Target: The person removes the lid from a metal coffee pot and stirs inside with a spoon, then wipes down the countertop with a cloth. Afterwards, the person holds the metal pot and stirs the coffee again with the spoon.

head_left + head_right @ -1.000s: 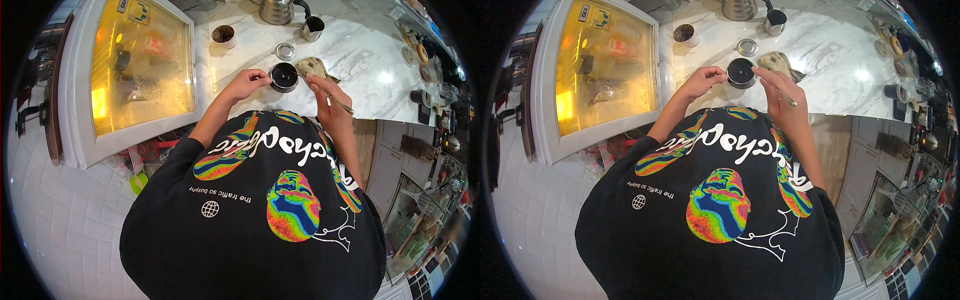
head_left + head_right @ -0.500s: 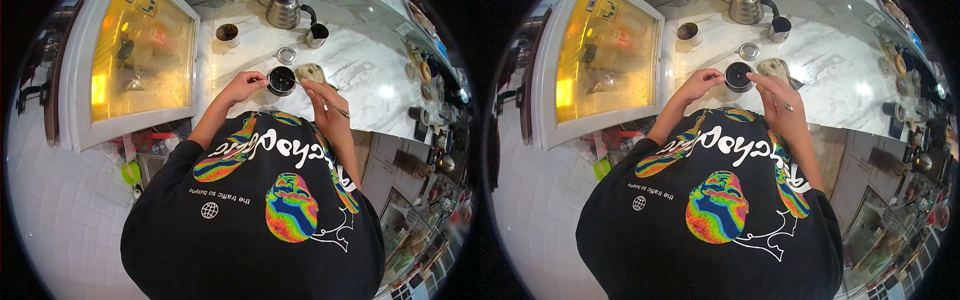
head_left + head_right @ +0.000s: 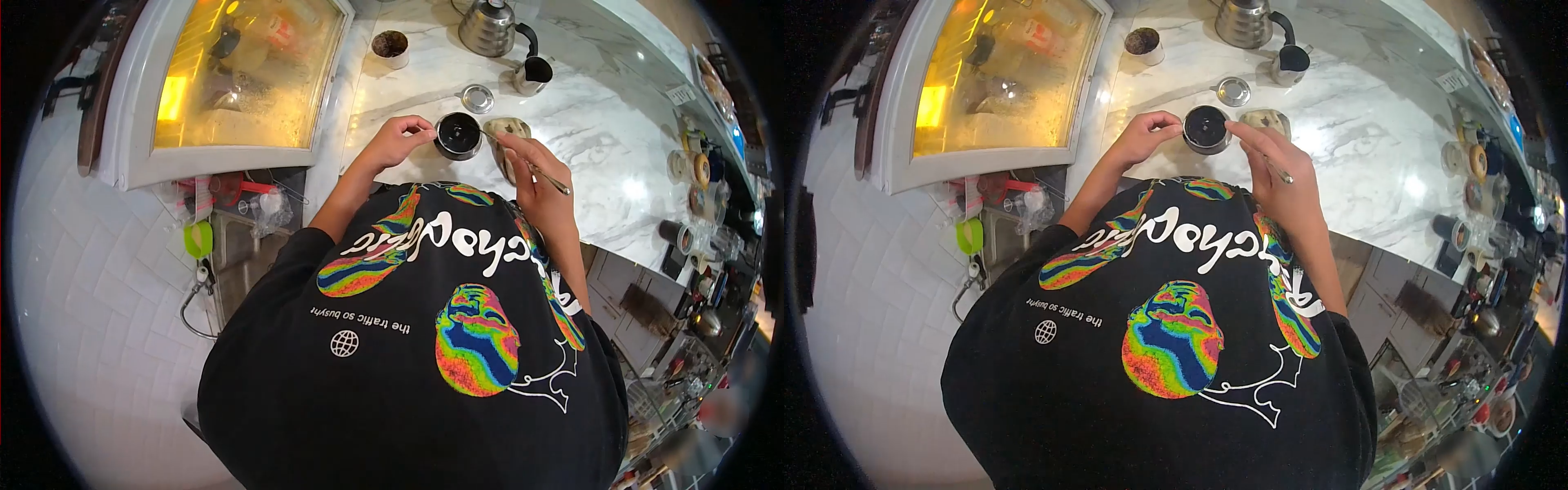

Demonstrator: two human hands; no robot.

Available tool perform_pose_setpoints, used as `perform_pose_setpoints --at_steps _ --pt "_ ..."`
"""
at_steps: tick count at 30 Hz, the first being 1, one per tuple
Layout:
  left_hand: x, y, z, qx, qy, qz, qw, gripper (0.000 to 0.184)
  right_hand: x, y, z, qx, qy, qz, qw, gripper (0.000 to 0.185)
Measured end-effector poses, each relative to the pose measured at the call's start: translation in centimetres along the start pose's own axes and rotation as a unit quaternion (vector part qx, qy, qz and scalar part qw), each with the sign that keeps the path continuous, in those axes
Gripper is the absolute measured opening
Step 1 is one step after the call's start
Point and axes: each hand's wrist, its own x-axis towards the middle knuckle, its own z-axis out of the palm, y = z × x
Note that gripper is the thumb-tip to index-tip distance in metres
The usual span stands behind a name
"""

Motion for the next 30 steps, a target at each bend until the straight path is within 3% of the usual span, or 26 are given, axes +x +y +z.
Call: perform_pose_setpoints --at_steps 19,30 --pt "-1.2 -0.7 1.9 -0.118 0.062 -0.005 0.991 0.018 1.3 1.6 -1.6 0.042 -0.073 -0.016 0.996 0.044" --pt "-1.1 -0.9 2.2 -0.149 0.059 0.004 0.987 0.017 1.0 2.0 -1.3 0.028 -0.053 -0.037 0.998 0.045"
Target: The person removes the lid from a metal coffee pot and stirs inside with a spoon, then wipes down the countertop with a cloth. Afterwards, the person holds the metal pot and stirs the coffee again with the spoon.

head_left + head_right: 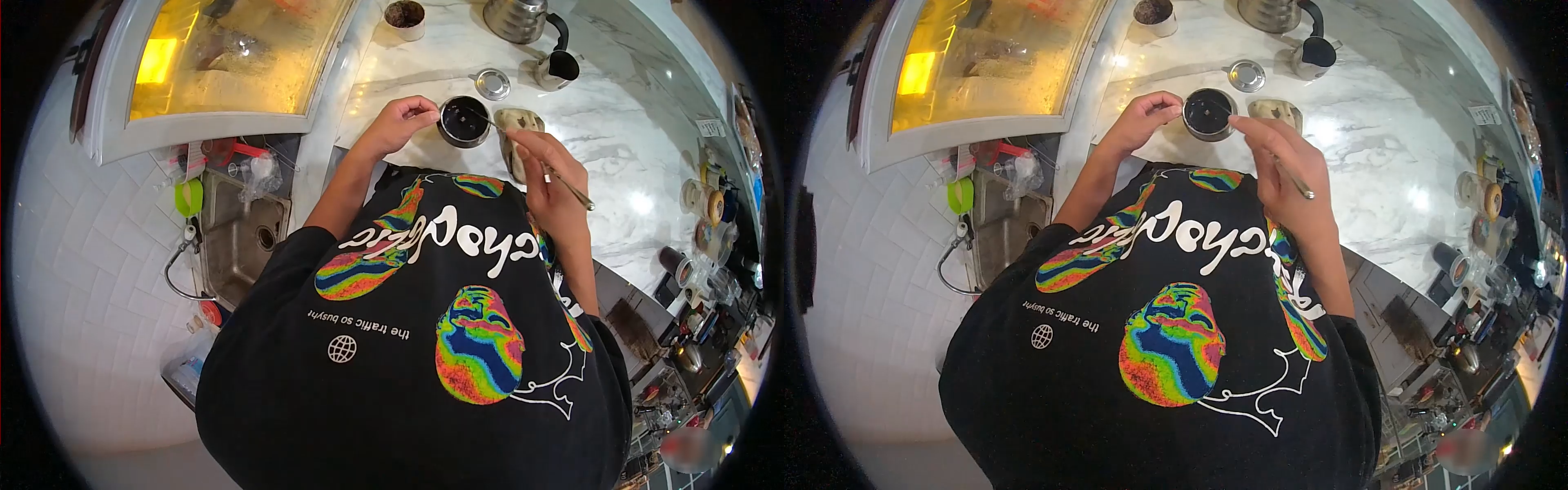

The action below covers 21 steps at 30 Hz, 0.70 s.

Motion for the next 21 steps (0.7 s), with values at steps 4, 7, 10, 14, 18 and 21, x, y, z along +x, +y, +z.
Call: perform_pose_setpoints --at_steps 4,7,10,14,18,21 --pt "0.0 0.1 0.0 -0.001 -0.002 0.007 1.0 0.017 -0.2 0.2 -0.1 -0.012 0.015 0.002 1.0 0.043" --pt "0.2 -0.2 0.0 -0.003 -0.004 0.014 1.0 0.017 -0.3 -0.1 0.3 0.0 0.007 0.012 1.0 0.042" --pt "0.5 -0.7 -0.3 0.0 -0.012 0.026 1.0 0.018 -0.4 -0.5 0.1 0.007 0.001 0.025 1.0 0.041" --pt "0.5 -0.8 -0.2 0.006 -0.009 0.046 0.999 0.019 -0.2 -0.4 0.1 -0.003 0.011 0.022 1.0 0.041" --pt "0.6 -1.1 0.1 -0.001 0.003 0.038 0.999 0.019 0.0 -0.6 0.7 -0.005 0.01 0.013 1.0 0.039" --pt "0.3 -1.3 0.0 0.004 0.004 0.042 0.999 0.019 -0.3 -1.0 0.4 0.009 -0.003 0.034 0.999 0.038"
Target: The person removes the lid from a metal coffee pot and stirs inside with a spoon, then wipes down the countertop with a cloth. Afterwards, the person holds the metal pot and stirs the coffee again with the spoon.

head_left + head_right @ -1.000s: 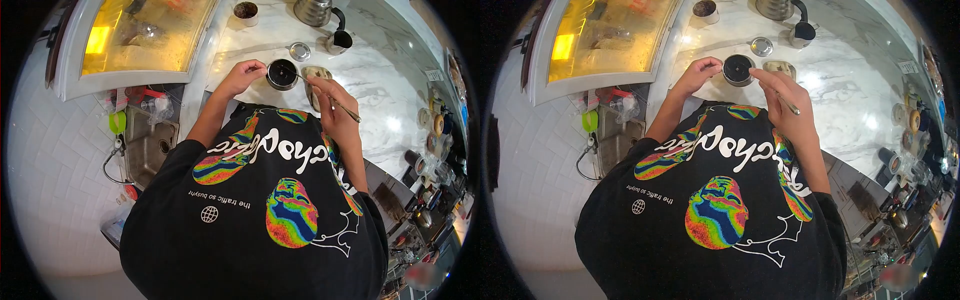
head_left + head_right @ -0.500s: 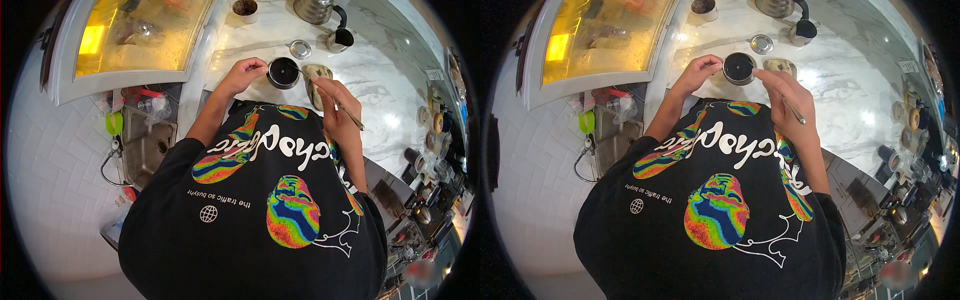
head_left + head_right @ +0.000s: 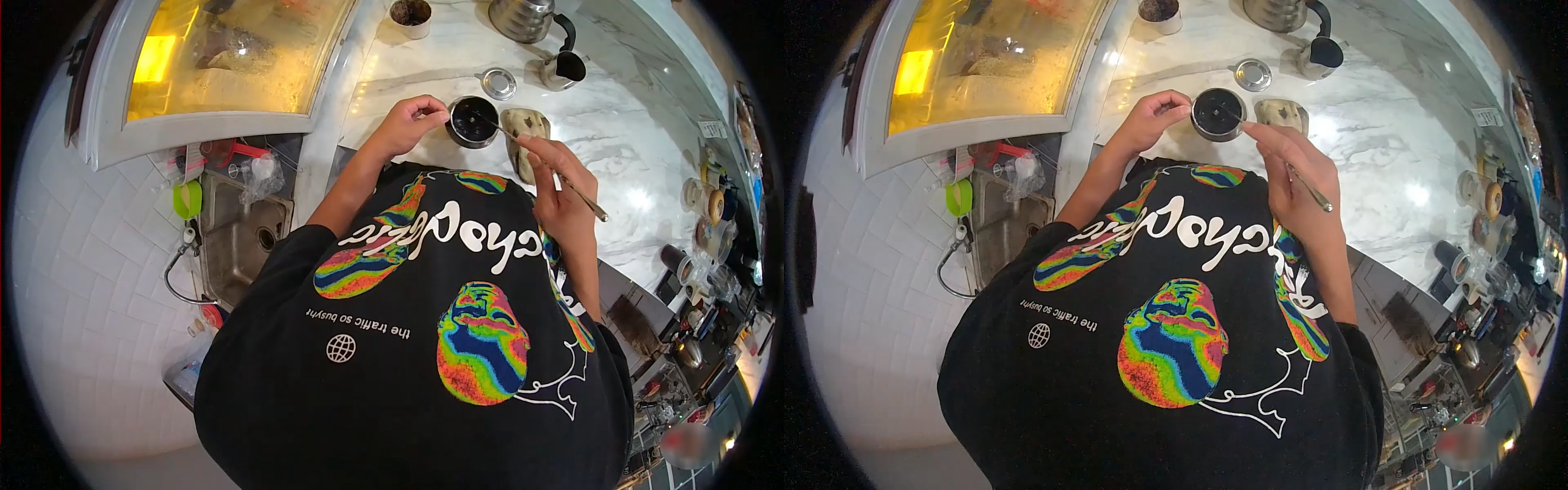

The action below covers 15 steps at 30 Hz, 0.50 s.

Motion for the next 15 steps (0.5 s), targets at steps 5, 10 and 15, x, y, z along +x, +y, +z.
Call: perform_pose_setpoints --at_steps 5,10,15 --pt "0.41 -0.7 -0.09 -0.011 -0.004 0.021 1.0 0.018 0.08 0.44 -0.19 -0.016 0.019 0.001 1.0 0.04" --pt "0.34 -0.55 -0.15 -0.012 -0.012 0.018 1.0 0.018 -0.15 0.32 0.06 -0.007 0.012 0.0 1.0 0.04" --pt "0.26 -0.4 -0.16 -0.007 -0.008 0.014 1.0 0.018 -0.21 0.49 -0.09 -0.014 0.037 0.003 0.999 0.039"
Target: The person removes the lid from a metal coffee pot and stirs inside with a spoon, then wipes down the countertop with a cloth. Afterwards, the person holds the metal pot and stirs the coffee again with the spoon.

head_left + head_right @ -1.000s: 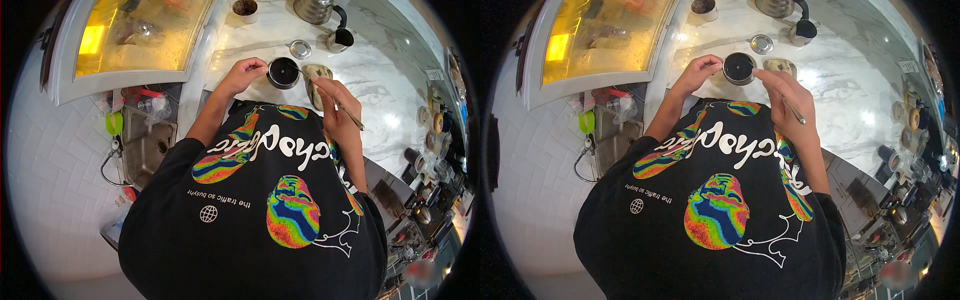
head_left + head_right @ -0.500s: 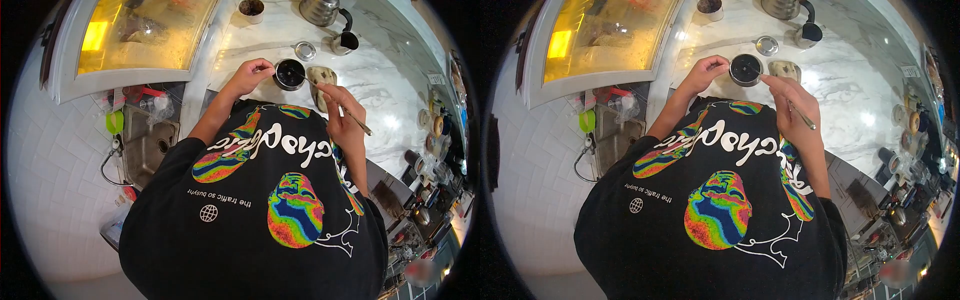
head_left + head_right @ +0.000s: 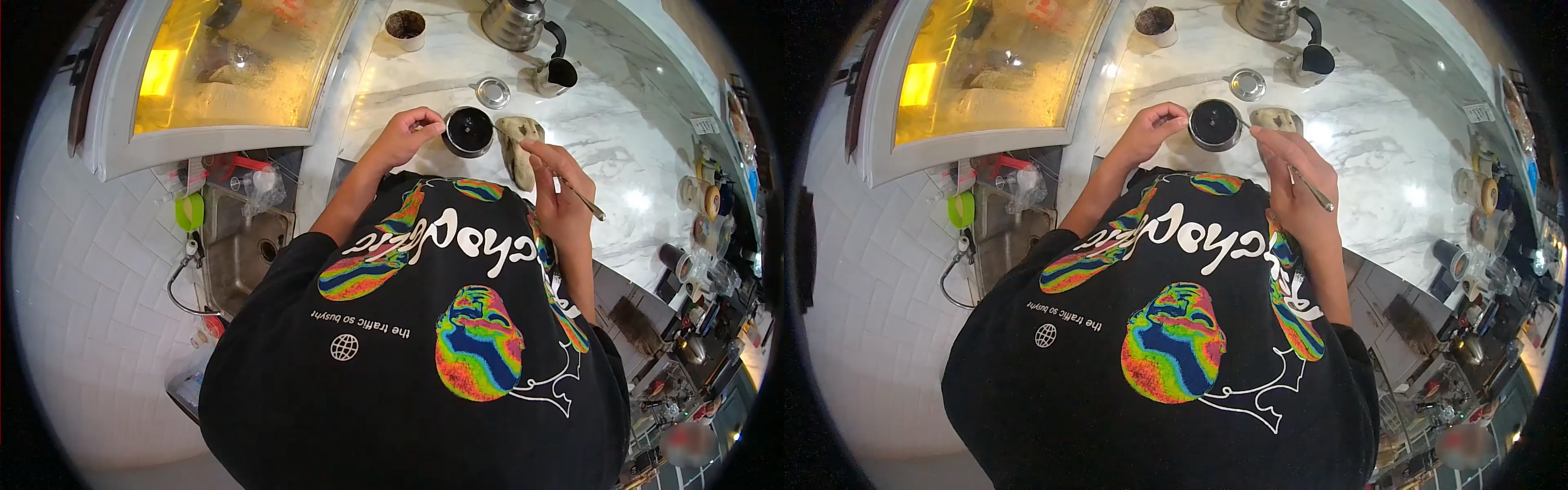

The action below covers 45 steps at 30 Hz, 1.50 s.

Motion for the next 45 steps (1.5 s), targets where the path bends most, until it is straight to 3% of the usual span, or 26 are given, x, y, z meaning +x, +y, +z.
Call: perform_pose_setpoints --at_steps 45 --pt "-0.3 0.3 0.3 0.021 0.006 -0.02 1.0 0.018 0.9 0.0 0.3 0.005 -0.025 -0.022 0.999 0.036"
